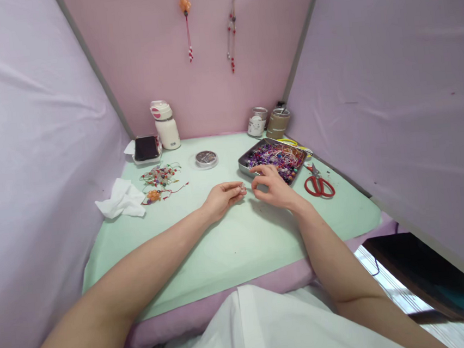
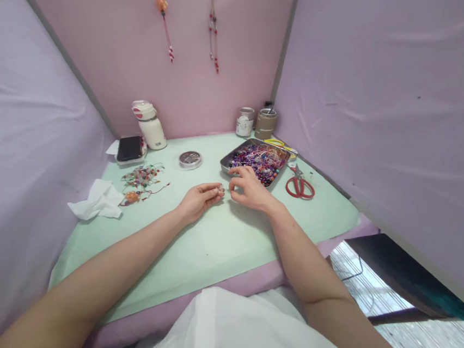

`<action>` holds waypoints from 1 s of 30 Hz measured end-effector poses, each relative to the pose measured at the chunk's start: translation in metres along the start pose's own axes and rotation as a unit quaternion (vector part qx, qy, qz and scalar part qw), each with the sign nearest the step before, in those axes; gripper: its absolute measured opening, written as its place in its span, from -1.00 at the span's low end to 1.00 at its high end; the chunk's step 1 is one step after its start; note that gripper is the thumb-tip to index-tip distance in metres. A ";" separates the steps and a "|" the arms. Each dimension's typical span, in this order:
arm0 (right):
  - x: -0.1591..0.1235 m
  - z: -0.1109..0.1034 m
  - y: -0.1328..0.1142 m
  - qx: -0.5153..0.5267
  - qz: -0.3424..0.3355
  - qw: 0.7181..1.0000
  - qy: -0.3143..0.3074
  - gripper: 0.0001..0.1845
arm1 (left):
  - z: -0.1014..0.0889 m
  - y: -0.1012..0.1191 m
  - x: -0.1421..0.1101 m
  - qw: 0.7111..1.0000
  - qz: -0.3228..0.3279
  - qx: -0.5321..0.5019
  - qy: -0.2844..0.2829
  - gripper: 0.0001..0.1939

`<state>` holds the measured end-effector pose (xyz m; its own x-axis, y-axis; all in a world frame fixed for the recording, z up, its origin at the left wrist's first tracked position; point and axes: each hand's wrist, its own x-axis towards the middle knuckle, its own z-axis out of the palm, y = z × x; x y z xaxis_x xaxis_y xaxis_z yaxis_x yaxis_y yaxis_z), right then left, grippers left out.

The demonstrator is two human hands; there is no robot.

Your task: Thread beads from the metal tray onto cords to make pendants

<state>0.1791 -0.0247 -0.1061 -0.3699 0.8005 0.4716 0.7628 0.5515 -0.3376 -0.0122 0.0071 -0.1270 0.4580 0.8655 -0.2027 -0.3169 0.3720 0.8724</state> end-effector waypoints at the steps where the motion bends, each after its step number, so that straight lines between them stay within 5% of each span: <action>1: 0.000 0.000 0.000 -0.001 0.001 1.000 0.003 -0.91 | 0.000 0.000 0.000 1.000 0.001 -0.002 0.000 -0.84; 21: 0.002 0.001 -0.005 -0.017 -0.004 0.999 0.028 -0.91 | 0.001 0.000 0.000 1.000 0.001 -0.004 0.009 -0.84; 30: 0.004 0.001 -0.007 0.090 -0.004 0.996 -0.004 -0.86 | -0.001 0.000 0.001 1.000 -0.002 -0.008 0.008 -0.84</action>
<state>0.1714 -0.0255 -0.1027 -0.3805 0.7979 0.4675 0.6535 0.5896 -0.4746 -0.0123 0.0084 -0.1281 0.4455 0.8696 -0.2129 -0.3285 0.3801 0.8646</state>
